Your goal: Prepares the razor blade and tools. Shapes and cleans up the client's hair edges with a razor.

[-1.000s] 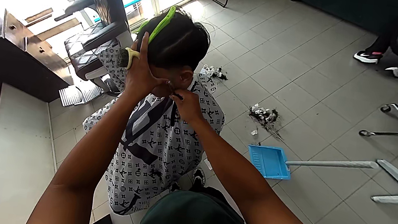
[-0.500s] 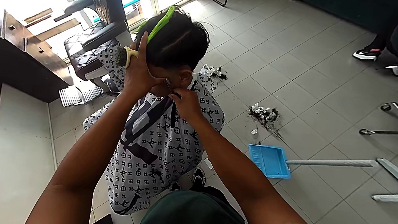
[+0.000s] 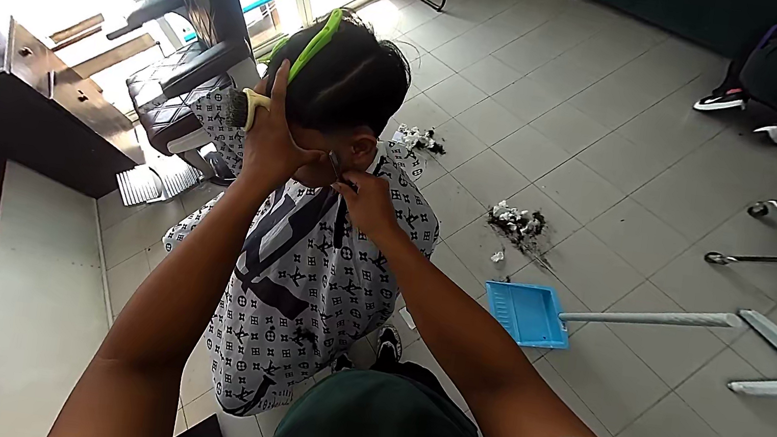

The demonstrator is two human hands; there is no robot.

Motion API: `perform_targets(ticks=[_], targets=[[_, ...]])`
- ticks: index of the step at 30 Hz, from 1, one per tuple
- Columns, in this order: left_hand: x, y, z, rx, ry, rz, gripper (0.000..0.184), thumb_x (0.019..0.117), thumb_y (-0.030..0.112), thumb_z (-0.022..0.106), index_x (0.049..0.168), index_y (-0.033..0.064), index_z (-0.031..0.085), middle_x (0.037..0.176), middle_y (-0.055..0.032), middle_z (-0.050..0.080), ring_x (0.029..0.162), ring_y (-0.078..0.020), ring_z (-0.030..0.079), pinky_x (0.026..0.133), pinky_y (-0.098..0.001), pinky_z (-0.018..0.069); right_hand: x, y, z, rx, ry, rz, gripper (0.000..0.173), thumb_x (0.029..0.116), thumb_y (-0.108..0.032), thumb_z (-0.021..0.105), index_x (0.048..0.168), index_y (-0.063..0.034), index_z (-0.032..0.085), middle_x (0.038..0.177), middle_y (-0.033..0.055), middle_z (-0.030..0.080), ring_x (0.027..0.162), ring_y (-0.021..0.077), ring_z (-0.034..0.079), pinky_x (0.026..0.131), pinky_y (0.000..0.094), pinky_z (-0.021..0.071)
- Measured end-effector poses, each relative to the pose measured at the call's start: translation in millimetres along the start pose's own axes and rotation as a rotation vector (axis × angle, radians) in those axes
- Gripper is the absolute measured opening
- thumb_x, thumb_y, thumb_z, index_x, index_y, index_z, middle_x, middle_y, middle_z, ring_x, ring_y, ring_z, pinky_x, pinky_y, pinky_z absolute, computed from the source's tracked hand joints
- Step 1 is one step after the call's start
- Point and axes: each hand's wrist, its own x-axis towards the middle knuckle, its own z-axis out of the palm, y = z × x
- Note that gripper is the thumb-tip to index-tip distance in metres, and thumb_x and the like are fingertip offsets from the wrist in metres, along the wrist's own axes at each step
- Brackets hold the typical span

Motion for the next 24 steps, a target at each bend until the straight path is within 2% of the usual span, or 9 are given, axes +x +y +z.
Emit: perform_targets(ticks=[5,8,11,14,17,19,21,24], targets=[[0,-3,3,-0.005,0.026,0.034,0.137,0.0611,0.025,0.099,0.166,0.0213,0.010,0.165,-0.0235,0.023,0.141,-0.0446,0.042,0.103,-0.0598,0.0465,0,-6,-1,-0.013,-0.035,-0.016,0.023,0.1032,-0.015,0.061,0.107,0.0034,0.073,0.104,0.0197,0.072,0.100,0.0316,0.070,0.093,0.0479,0.0538],[0,-1,1,-0.004,0.005,0.006,0.142,0.0591,0.028,0.100,0.166,0.0224,0.008,0.165,-0.0232,0.021,0.136,-0.0449,0.047,0.098,-0.0606,0.0494,0,0,-2,0.001,-0.006,0.001,0.022,0.1026,-0.015,0.062,0.106,0.0033,0.074,0.101,0.0190,0.072,0.097,0.0303,0.070,0.091,0.0464,0.0549],[0,-3,2,-0.007,0.009,0.019,0.141,0.0589,0.028,0.100,0.166,0.0225,0.009,0.166,-0.0228,0.022,0.140,-0.0451,0.043,0.101,-0.0615,0.0473,0,0,-1,0.013,-0.009,-0.004,0.022,0.1028,-0.015,0.062,0.107,0.0035,0.073,0.102,0.0194,0.072,0.097,0.0307,0.070,0.091,0.0467,0.0545],[1,-2,4,0.005,0.011,0.023,0.144,0.0573,0.025,0.100,0.166,0.0206,0.006,0.167,-0.0229,0.018,0.139,-0.0457,0.044,0.099,-0.0614,0.0488,-3,-1,1,0.028,-0.008,-0.080,0.022,0.1022,-0.013,0.062,0.108,0.0042,0.073,0.103,0.0199,0.072,0.099,0.0304,0.070,0.092,0.0455,0.0549],[1,-1,5,-0.003,0.001,0.002,0.152,0.0529,0.035,0.102,0.167,0.0219,0.002,0.170,-0.0212,0.009,0.139,-0.0448,0.045,0.098,-0.0613,0.0499,-4,7,1,0.076,0.037,-0.063,0.021,0.1017,-0.013,0.063,0.106,0.0045,0.073,0.100,0.0198,0.072,0.094,0.0294,0.070,0.089,0.0453,0.0553],[2,-2,7,-0.004,0.021,0.004,0.153,0.0519,0.040,0.102,0.167,0.0223,0.003,0.170,-0.0201,0.010,0.141,-0.0429,0.044,0.099,-0.0600,0.0496,-2,10,1,0.081,0.048,-0.045,0.020,0.1014,-0.013,0.064,0.103,0.0043,0.073,0.096,0.0191,0.072,0.091,0.0288,0.070,0.088,0.0449,0.0555],[1,-1,8,0.003,0.026,-0.012,0.149,0.0544,0.038,0.102,0.167,0.0235,0.005,0.171,-0.0188,0.009,0.141,-0.0425,0.044,0.099,-0.0598,0.0498,0,7,0,0.067,0.025,-0.014,0.021,0.1019,-0.014,0.064,0.105,0.0041,0.073,0.099,0.0193,0.072,0.094,0.0294,0.070,0.089,0.0454,0.0552],[1,0,8,0.009,0.033,-0.008,0.144,0.0574,0.030,0.101,0.167,0.0223,0.007,0.169,-0.0222,0.011,0.136,-0.0460,0.049,0.094,-0.0615,0.0513,0,-1,-1,0.043,0.006,0.013,0.021,0.1023,-0.014,0.064,0.110,0.0030,0.073,0.103,0.0198,0.072,0.095,0.0315,0.070,0.088,0.0481,0.0561]])
